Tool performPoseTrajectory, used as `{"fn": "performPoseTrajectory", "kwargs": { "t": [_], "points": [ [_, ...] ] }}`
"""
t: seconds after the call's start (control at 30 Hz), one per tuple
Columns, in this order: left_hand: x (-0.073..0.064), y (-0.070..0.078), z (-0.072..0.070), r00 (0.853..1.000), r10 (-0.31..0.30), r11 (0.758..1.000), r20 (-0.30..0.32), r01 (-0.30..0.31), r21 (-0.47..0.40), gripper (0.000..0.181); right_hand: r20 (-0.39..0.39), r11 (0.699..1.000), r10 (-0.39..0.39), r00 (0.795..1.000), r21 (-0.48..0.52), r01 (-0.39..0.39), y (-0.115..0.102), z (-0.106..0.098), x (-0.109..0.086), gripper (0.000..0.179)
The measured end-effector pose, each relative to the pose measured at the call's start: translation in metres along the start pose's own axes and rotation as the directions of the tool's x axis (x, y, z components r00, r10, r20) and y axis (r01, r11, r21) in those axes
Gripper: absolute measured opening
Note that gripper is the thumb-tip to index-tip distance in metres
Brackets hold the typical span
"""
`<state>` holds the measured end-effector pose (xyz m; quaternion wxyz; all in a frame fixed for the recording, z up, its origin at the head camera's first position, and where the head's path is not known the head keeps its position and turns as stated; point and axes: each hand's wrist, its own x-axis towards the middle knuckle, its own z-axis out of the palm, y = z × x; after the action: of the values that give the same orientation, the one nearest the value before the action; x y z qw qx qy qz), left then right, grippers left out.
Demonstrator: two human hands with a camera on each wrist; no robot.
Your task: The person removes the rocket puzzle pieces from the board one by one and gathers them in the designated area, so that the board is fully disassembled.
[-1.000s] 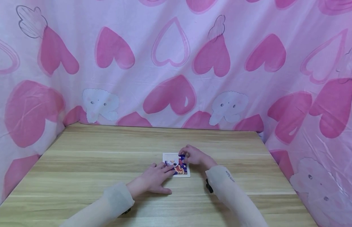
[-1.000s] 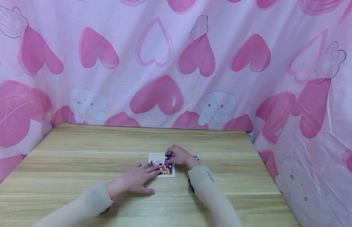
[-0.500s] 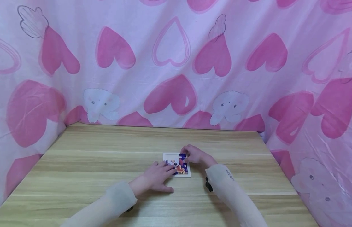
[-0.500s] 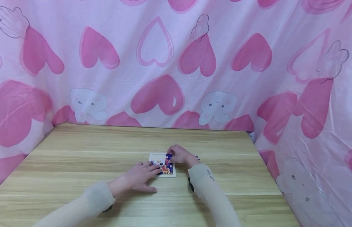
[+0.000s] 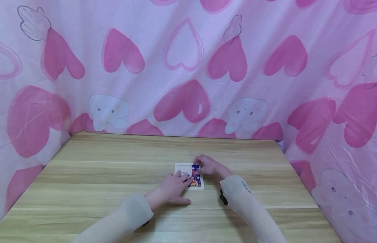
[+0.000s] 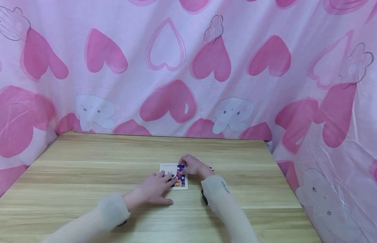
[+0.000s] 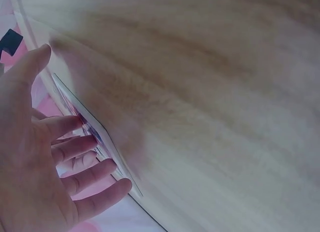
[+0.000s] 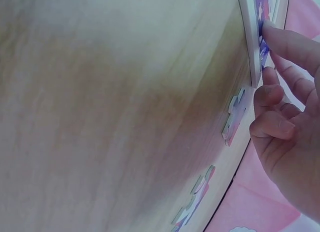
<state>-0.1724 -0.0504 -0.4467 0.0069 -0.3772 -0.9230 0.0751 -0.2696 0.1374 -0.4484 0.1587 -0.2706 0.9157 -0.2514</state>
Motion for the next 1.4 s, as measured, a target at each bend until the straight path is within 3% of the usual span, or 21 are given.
{"fn": "performPoseTrajectory", "kwargs": {
  "t": [0.37,0.73,1.07,1.4],
  "points": [
    [-0.001,0.001,0.003,1.000,-0.007,1.000,-0.003,0.007,0.009,0.082,-0.009,1.000,0.021,1.000,-0.011,-0.021,-0.002,0.000,0.000,0.027],
    [-0.011,-0.006,0.008,1.000,0.007,0.989,-0.024,-0.010,-0.145,0.078,-0.074,0.994,-0.069,0.995,0.085,0.075,0.004,-0.002,-0.007,0.026],
    [-0.016,-0.008,0.007,1.000,-0.015,0.978,0.025,0.020,-0.208,0.076,-0.094,0.989,-0.059,0.994,0.131,0.071,0.011,-0.005,-0.016,0.022],
    [-0.017,-0.008,0.005,0.999,-0.026,0.975,0.043,0.035,-0.219,0.075,-0.101,0.976,0.020,0.995,0.219,0.002,0.023,-0.009,-0.028,0.022]
  ]
}}
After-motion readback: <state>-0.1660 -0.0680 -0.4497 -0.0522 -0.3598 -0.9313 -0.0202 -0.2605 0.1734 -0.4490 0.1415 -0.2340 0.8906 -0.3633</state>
